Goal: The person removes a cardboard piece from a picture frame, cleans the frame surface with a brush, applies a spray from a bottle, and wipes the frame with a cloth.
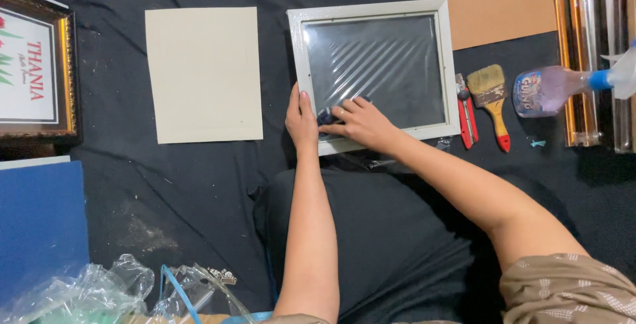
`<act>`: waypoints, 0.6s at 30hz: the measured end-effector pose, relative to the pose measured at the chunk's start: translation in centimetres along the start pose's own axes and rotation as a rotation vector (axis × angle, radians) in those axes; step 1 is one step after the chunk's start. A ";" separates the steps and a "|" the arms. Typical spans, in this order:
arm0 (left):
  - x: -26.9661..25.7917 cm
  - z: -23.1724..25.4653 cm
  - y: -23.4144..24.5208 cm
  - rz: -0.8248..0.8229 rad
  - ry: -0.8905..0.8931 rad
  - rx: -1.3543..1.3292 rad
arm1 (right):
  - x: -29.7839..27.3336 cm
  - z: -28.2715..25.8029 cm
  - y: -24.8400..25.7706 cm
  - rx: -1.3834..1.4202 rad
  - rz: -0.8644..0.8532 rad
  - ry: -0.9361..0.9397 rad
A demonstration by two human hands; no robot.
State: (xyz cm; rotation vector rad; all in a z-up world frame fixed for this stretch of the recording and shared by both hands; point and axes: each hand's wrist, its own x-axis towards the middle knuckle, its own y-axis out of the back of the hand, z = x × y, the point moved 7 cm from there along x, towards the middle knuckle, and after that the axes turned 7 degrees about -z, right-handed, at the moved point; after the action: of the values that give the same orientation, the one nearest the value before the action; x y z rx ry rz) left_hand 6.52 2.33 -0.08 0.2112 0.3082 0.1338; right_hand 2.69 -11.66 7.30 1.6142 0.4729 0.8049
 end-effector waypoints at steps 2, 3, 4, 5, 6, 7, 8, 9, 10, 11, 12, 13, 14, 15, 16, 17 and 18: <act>0.0 0.0 0.1 0.012 0.004 0.045 | 1.2 1.5 -0.7 -0.043 0.054 0.023; 0.2 -0.4 0.1 0.016 0.003 0.044 | 1.9 2.4 -0.8 -0.043 0.056 0.026; 0.3 -0.7 0.1 0.022 -0.007 0.061 | 2.6 3.6 -0.7 -0.070 0.080 -0.003; 0.6 -1.0 0.1 0.028 -0.018 0.078 | 3.4 4.7 -0.7 -0.097 0.105 -0.032; 0.6 -1.2 0.1 0.033 -0.015 0.078 | 4.0 5.7 -1.3 -0.094 0.105 -0.026; 0.7 -1.3 0.1 0.038 -0.013 0.081 | 4.6 7.0 -1.9 -0.119 0.117 -0.061; 0.7 -1.4 0.1 0.043 -0.011 0.085 | 5.1 8.2 -2.5 -0.143 0.128 -0.097; 0.7 -1.4 0.1 0.047 -0.009 0.085 | 5.8 9.0 -3.1 -0.139 0.128 -0.093; 0.7 -1.3 0.0 0.043 -0.002 0.092 | 6.5 10.3 -3.6 -0.174 0.143 -0.170; 0.7 -1.3 0.0 0.039 0.005 0.098 | 7.1 11.5 -4.1 -0.208 0.158 -0.247; 0.7 -1.0 0.1 0.040 0.008 0.100 | 7.8 12.3 -4.5 -0.204 0.156 -0.247; 0.7 -0.8 0.1 0.031 0.040 0.104 | 8.6 13.1 -4.9 -0.250 0.133 -0.260; 0.8 -0.6 0.1 0.020 0.071 0.106 | 9.2 13.9 -5.2 -0.299 0.110 -0.275; 0.9 -0.6 0.1 0.019 0.072 0.106 | 9.9 14.1 -5.6 -0.298 0.109 -0.275; 0.9 -0.6 0.1 0.027 0.064 0.106 | 10.2 14.6 -5.6 -0.261 0.144 -0.338; 0.9 -0.6 0.2 0.035 0.056 0.106 | 10.5 15.0 -5.7 -0.225 0.179 -0.400; 0.8 -0.4 0.2 0.035 0.061 0.103 | 10.3 14.4 -5.8 -0.224 0.173 -0.398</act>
State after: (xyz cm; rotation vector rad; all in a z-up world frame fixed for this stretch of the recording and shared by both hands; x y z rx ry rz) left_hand 7.12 2.75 -0.67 0.3153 0.3728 0.1594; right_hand 20.83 -13.15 3.45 1.5670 -0.0401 0.6166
